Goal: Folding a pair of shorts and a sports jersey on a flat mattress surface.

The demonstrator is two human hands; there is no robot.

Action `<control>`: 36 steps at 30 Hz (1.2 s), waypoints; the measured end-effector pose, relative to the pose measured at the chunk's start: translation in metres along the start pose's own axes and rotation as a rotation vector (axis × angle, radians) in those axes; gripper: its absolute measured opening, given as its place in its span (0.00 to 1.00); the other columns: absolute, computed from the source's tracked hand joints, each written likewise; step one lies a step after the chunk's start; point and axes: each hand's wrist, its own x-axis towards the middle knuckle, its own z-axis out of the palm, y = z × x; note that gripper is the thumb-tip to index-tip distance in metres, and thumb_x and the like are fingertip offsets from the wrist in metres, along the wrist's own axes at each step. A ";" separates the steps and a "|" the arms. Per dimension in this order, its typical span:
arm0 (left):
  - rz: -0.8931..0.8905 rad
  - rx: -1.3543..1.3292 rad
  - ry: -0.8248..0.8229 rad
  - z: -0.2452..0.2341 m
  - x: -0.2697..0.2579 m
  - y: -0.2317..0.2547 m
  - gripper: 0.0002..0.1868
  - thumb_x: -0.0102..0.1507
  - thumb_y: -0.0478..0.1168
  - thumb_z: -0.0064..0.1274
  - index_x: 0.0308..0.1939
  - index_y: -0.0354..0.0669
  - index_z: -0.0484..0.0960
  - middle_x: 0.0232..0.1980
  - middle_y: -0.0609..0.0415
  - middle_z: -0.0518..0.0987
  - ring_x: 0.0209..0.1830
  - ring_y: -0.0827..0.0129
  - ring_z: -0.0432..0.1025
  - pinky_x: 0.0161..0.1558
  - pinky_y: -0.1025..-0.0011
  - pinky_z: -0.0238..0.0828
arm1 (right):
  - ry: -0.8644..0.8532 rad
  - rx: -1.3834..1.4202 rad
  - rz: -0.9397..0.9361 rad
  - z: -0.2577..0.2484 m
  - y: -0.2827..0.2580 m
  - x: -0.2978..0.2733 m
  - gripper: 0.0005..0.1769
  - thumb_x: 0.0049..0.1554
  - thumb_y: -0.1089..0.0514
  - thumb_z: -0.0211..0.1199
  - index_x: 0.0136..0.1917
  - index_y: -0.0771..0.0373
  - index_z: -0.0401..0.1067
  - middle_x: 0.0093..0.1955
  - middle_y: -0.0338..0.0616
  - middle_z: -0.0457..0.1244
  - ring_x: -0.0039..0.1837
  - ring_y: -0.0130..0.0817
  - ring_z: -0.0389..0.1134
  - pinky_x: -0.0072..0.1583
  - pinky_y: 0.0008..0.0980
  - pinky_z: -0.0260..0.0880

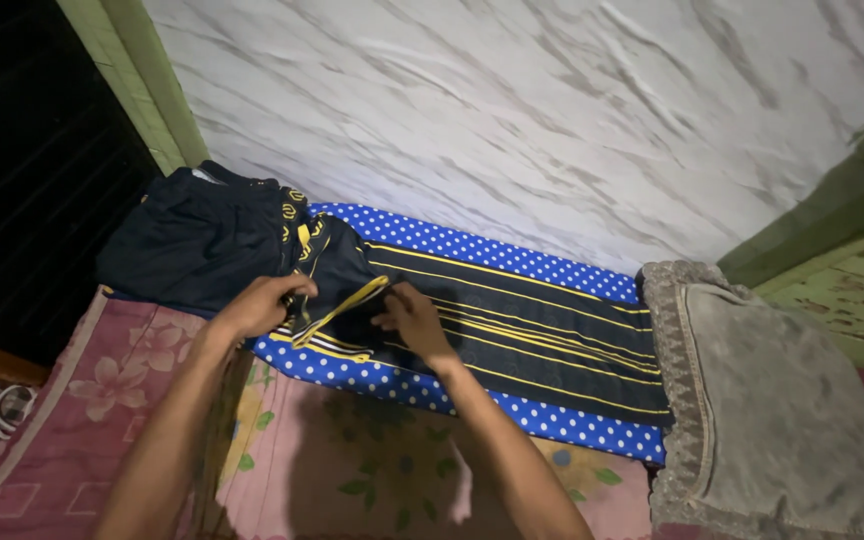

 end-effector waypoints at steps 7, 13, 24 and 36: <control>-0.083 0.200 -0.132 0.002 0.006 0.011 0.37 0.43 0.23 0.55 0.58 0.48 0.81 0.47 0.44 0.81 0.51 0.48 0.73 0.53 0.61 0.71 | 0.098 0.358 0.377 -0.002 -0.008 0.020 0.12 0.68 0.57 0.49 0.59 0.69 0.64 0.49 0.50 0.65 0.41 0.42 0.76 0.39 0.29 0.75; -0.118 0.247 -0.003 0.011 0.022 0.016 0.28 0.50 0.40 0.70 0.55 0.49 0.82 0.47 0.49 0.84 0.53 0.53 0.75 0.57 0.61 0.71 | 0.210 0.306 0.472 -0.004 0.004 0.049 0.12 0.66 0.55 0.48 0.58 0.59 0.67 0.46 0.47 0.68 0.35 0.39 0.74 0.34 0.28 0.72; -0.140 0.450 0.108 0.028 0.055 -0.022 0.09 0.64 0.43 0.49 0.39 0.45 0.82 0.41 0.45 0.83 0.49 0.48 0.76 0.51 0.49 0.67 | 0.396 -0.311 0.298 -0.009 0.012 0.054 0.11 0.59 0.51 0.59 0.47 0.59 0.72 0.34 0.50 0.69 0.31 0.44 0.73 0.37 0.40 0.72; -0.516 0.405 0.423 0.049 0.084 -0.022 0.21 0.67 0.55 0.50 0.35 0.44 0.88 0.35 0.38 0.82 0.39 0.41 0.77 0.48 0.46 0.70 | 0.510 -0.835 0.135 -0.008 0.011 0.050 0.12 0.60 0.47 0.61 0.44 0.58 0.72 0.38 0.51 0.70 0.44 0.57 0.71 0.45 0.55 0.69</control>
